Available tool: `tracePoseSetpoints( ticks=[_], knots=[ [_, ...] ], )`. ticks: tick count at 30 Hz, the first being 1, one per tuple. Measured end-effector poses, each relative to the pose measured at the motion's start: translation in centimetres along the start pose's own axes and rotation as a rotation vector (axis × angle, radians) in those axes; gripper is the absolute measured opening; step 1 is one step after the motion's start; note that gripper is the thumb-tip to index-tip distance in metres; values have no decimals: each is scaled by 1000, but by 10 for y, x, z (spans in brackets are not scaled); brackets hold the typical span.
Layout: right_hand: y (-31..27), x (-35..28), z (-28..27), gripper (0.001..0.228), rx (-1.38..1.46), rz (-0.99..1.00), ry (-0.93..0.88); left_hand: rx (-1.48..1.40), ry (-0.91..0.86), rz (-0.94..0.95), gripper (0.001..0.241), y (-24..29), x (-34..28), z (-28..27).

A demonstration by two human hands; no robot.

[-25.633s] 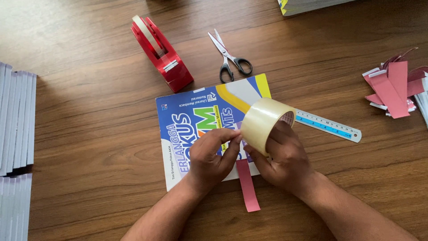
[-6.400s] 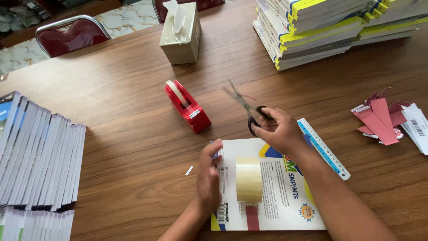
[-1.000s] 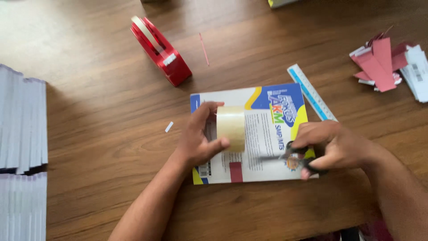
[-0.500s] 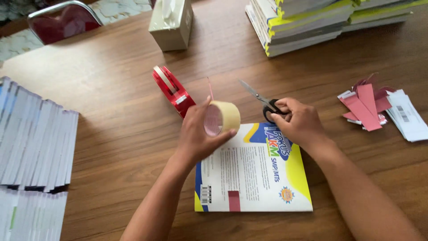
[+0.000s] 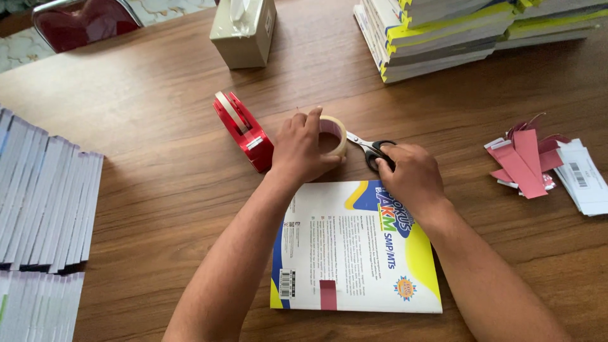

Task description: The person is cutting and attaching color-coded labels and ID strips to textbooks using a ruler, tape, and scissors.

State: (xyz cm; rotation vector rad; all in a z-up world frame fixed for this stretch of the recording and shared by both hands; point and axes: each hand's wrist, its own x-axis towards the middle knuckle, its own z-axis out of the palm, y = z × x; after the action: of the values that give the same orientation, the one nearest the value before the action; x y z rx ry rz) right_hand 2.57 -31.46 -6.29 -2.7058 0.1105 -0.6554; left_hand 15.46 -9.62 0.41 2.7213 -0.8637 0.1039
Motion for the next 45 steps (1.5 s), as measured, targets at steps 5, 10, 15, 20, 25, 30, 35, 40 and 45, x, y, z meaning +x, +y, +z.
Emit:
tracePoseSetpoints(
  ticks=[5, 10, 15, 20, 25, 30, 35, 40, 45],
  knots=[
    [7, -4, 6, 29, 8, 36, 11, -218, 227, 188, 79, -4, -29, -1],
    [-19, -9, -22, 29, 28, -90, 149, -500, 277, 396, 44, -10, -102, -11],
    [-61, -55, -41, 61, 407, -332, -137, -457, -279, 254, 95, -10, -170, -39],
    [-101, -92, -57, 137, 197, -345, -457, -411, -183, 338, 128, -8, -186, -32],
    [-107, -94, -55, 129, 121, -297, -545, -348, -195, 308, 133, -1, -188, -32],
    [-108, -92, -55, 87, 182, -220, -524, -336, -153, 281, 120, -6, -188, -19],
    [-111, -86, -62, 57, 251, -134, -487, -359, -156, 248, 109, -4, -187, -19],
    [-118, -86, -62, 106, 226, -175, -505, -326, -129, 239, 92, -5, -187, -12],
    [-122, -89, -58, 116, 109, -170, -539, -357, -14, 245, 56, -6, -188, -5]
  ],
)
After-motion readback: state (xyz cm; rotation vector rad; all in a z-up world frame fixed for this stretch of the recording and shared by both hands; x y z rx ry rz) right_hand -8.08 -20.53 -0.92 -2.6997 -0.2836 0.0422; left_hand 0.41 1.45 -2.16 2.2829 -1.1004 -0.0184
